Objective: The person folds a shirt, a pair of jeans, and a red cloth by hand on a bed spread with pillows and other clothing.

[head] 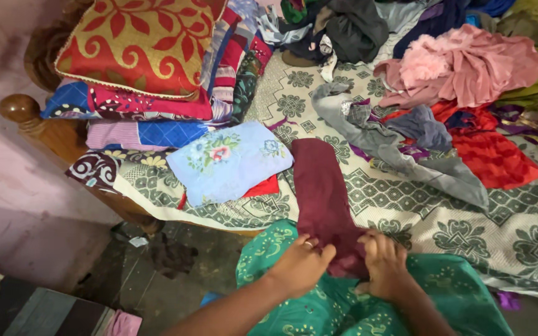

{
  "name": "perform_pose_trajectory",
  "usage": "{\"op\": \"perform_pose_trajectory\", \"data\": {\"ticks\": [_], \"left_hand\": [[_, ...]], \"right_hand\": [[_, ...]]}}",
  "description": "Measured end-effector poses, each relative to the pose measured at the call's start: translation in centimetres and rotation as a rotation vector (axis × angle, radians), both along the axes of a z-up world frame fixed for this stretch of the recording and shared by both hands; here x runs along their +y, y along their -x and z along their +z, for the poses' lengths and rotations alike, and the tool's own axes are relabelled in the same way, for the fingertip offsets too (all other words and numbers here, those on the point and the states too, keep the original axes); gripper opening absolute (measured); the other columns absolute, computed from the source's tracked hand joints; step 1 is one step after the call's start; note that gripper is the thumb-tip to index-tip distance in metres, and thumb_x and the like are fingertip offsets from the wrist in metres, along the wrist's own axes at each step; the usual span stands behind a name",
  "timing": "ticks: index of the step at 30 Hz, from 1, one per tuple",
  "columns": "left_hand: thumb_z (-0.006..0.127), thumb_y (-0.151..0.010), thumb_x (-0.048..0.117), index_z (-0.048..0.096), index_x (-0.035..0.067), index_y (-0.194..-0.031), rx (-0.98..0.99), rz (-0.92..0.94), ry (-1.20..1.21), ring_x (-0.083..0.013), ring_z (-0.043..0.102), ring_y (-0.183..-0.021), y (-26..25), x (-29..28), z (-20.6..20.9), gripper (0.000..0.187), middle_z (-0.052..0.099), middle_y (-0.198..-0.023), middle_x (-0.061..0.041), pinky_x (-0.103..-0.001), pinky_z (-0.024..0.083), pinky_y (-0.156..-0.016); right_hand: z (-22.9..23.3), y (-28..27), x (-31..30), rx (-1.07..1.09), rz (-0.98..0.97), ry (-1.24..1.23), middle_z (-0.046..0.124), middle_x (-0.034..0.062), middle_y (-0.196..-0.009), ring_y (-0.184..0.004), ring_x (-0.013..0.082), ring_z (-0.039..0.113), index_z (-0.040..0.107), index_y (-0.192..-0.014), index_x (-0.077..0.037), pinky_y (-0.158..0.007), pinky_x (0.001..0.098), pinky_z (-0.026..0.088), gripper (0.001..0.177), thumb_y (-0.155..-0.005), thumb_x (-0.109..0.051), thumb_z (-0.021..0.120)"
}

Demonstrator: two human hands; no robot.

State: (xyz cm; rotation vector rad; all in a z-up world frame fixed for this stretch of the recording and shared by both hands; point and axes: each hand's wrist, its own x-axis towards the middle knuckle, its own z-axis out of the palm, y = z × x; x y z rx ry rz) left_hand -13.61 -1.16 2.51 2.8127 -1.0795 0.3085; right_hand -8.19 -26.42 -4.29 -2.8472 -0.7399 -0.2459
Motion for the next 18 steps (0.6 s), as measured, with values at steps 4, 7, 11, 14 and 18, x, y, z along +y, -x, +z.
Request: {"op": "perform_pose_trajectory", "data": {"ticks": [4, 7, 11, 14, 18], "left_hand": [[0.057, -0.081, 0.004, 0.05, -0.003, -0.119, 0.131, 0.033, -0.002, -0.0409, 0.066, -0.108, 0.0, 1.0, 0.6, 0.039, 0.071, -0.092, -0.024, -0.047, 0.045, -0.104], [0.058, -0.083, 0.007, 0.056, -0.001, -0.118, -0.01, -0.031, -0.035, -0.0401, 0.066, -0.11, 0.1, 1.4, 0.2, 0.036, 0.072, -0.092, -0.023, -0.049, 0.046, -0.097], [0.058, -0.085, 0.01, 0.065, 0.004, -0.101, 0.042, -0.095, -0.076, -0.0381, 0.066, -0.109, 0.5, 1.3, -0.2, 0.018, 0.075, -0.092, -0.015, -0.052, 0.045, -0.095], [0.058, -0.085, 0.01, 0.07, 0.006, -0.098, 0.012, -0.151, -0.108, -0.0328, 0.068, -0.101, 0.7, 1.1, 0.1, 0.018, 0.075, -0.096, -0.013, -0.048, 0.047, -0.093], [0.06, -0.083, 0.013, 0.068, 0.005, -0.092, -0.126, -0.184, -0.183, -0.0306, 0.072, -0.088, 0.6, 1.1, -0.1, 0.015, 0.075, -0.087, -0.012, -0.048, 0.05, -0.091]], "right_hand": [[1.1, -1.3, 1.2, 0.071, -0.183, 0.259, 0.061, 0.0024, -0.129, -0.128, 0.0248, 0.053, 0.055, -0.135, -0.024, -0.106, 0.0511, 0.039, 0.062, -0.077, -0.014, 0.074], [3.4, -2.6, -0.5, 0.02, -0.218, -0.102, 0.075, -0.0049, -0.113, -0.12, 0.021, 0.059, 0.076, -0.1, -0.025, -0.107, 0.0529, 0.035, 0.032, -0.074, -0.007, 0.072], [7.3, -5.7, 0.1, -0.047, -0.023, -0.212, 0.076, -0.0065, -0.105, -0.108, 0.0229, 0.062, 0.076, -0.091, -0.025, -0.098, 0.0482, 0.034, 0.03, -0.07, -0.005, 0.07], [8.8, -8.3, 4.6, 0.01, 0.08, 0.011, 0.075, -0.0105, -0.099, -0.109, 0.0223, 0.057, 0.074, -0.094, -0.03, -0.097, 0.0513, 0.029, 0.034, -0.07, -0.007, 0.07], [8.1, -10.5, 12.1, 0.128, 0.271, -0.013, 0.071, -0.0055, -0.107, -0.109, 0.0254, 0.053, 0.065, -0.111, -0.027, -0.093, 0.0494, 0.031, 0.042, -0.08, 0.001, 0.065]]}}
